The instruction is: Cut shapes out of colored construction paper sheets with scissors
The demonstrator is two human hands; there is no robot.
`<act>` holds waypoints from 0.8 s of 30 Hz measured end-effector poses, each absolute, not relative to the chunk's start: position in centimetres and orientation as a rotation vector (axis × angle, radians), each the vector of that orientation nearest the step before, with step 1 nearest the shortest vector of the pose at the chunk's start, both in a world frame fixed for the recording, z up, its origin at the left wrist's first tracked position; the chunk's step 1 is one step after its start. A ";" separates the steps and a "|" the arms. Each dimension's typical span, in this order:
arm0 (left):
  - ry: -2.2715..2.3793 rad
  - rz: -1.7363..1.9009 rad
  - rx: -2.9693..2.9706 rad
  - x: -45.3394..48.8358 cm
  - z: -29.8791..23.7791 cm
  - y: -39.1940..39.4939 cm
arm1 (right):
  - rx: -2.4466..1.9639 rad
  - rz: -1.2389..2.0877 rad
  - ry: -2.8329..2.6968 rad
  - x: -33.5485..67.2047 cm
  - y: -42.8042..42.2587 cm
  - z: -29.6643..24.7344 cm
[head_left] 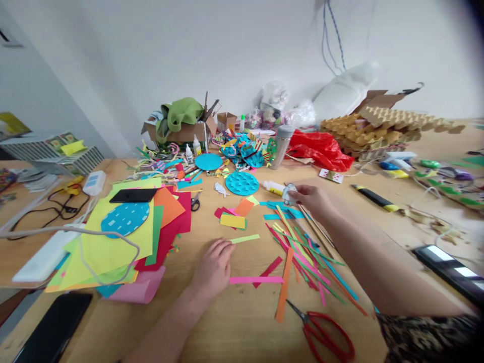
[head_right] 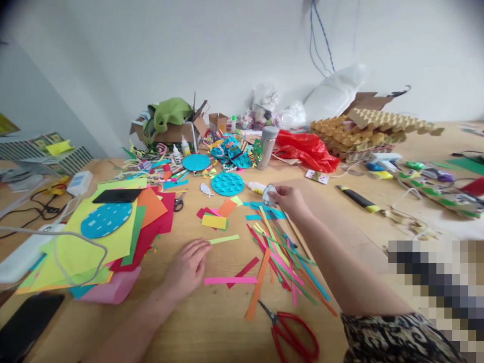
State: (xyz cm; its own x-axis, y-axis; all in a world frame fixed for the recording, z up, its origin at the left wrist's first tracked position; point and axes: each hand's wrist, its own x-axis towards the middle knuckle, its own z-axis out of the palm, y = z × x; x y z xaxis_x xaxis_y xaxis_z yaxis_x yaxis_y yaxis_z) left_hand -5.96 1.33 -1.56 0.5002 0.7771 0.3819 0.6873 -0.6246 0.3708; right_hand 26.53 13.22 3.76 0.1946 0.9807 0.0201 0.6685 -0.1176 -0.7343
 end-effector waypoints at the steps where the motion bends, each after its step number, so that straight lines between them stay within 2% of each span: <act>1: 1.268 0.779 2.573 -5.9 -1.6 1.3 | -1.841 0.685 -1.589 25.1 14.0 4.0; 5: 1.286 0.780 2.573 -6.0 -1.4 1.4 | -1.819 0.755 -1.815 17.6 17.8 4.1; 11: 1.269 0.812 2.574 -6.1 -1.3 1.4 | -1.835 0.599 -2.119 8.2 23.2 3.9; 17: 1.279 0.821 2.523 -6.4 -1.5 1.6 | -1.925 0.330 -2.334 6.4 23.6 4.2; 24: 1.315 0.824 2.509 -6.6 -1.8 1.9 | -2.050 0.333 -2.448 6.2 22.2 3.8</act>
